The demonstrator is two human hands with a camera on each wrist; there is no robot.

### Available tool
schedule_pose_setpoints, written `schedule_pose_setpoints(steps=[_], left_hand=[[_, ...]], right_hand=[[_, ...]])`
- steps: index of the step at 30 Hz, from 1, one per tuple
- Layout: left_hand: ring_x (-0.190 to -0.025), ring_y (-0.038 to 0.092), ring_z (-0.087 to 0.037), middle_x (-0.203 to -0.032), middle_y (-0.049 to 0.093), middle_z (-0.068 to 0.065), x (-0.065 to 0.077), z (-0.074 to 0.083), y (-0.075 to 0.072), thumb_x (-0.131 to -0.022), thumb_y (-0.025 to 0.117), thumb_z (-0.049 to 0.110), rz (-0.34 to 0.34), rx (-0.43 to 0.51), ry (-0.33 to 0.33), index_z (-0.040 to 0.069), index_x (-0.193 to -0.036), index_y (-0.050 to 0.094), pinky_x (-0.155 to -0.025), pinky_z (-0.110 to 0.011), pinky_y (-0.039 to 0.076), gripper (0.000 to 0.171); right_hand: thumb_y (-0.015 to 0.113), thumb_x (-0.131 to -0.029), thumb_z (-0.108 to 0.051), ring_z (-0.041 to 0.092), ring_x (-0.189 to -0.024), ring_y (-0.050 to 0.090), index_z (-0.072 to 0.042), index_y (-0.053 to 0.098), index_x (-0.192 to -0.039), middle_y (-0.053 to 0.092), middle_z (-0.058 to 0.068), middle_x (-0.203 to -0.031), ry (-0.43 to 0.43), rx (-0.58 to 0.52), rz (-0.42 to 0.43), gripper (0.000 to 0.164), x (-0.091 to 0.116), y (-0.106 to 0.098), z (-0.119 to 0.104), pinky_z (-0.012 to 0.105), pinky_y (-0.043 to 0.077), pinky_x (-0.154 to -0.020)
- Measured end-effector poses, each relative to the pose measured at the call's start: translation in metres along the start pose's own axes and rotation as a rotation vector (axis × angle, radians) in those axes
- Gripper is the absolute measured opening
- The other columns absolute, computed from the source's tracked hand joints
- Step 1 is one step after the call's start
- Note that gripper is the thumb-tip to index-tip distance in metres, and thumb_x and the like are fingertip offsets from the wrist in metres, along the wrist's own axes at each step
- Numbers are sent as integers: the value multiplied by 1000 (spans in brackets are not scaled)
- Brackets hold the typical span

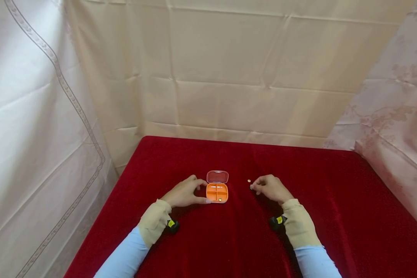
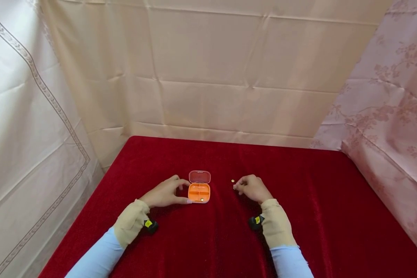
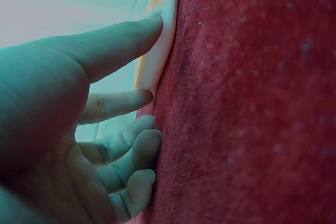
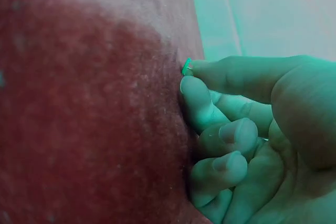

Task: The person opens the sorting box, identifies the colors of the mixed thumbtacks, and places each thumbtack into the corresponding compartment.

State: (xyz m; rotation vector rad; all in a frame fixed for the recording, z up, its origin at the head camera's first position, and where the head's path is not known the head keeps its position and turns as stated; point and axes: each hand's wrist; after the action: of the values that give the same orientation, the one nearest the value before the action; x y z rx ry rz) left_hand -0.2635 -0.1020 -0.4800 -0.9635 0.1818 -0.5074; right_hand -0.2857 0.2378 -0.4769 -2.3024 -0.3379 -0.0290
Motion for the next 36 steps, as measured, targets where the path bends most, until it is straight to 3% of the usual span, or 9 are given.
schedule_pose_setpoints(steps=[6, 11, 16, 23, 36], left_hand=[[-87, 52, -14, -101, 50, 2, 0, -1, 0, -78, 72, 60, 2, 10, -2, 22, -130, 60, -74, -30, 44, 65], [-87, 52, -15, -101, 50, 2, 1, -1, 0, -79, 72, 59, 5, 15, -3, 22, -130, 60, -74, -30, 44, 64], [-88, 52, -15, -102, 50, 3, 2, 1, 0, -79, 73, 57, -2, 18, -11, 22, -130, 60, -75, -30, 44, 63], [-90, 52, -15, -103, 51, 2, 1, 2, 0, -80, 73, 55, -5, 18, -2, 22, -130, 60, -76, -31, 44, 62], [-91, 52, -14, -104, 51, 1, 3, 3, -2, -80, 73, 55, -2, 25, 0, 21, -130, 60, -77, -30, 44, 62]], right_hand=[[61, -97, -24, 14, -57, 41, -6, 66, -99, 61, 7, -78, 32, -203, -37, 19, 1, -2, -3, 27, 36, -50], [57, -99, -21, 13, -54, 39, 1, 62, -105, 57, 10, -78, 5, -355, -80, 24, 1, -4, -4, 25, 34, -48], [56, -100, -21, 12, -53, 39, 3, 60, -107, 57, 10, -78, 2, -380, -96, 25, 3, -5, -5, 25, 34, -48], [64, -95, -33, 9, -50, 38, 3, 64, -102, 57, 9, -75, -20, -358, -132, 37, 3, -4, -2, 24, 35, -47], [59, -98, -28, 11, -52, 37, 9, 56, -111, 53, 8, -77, -58, -529, -199, 40, 4, -5, -10, 24, 34, -49]])
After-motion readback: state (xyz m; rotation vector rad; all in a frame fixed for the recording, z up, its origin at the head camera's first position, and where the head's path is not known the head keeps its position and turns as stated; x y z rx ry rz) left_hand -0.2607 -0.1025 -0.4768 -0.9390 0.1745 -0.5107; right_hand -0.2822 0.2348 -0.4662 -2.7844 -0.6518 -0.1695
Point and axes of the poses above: each hand's wrist, its own x-axis away from the middle knuckle, its own y-axis out of the palm, z = x × y
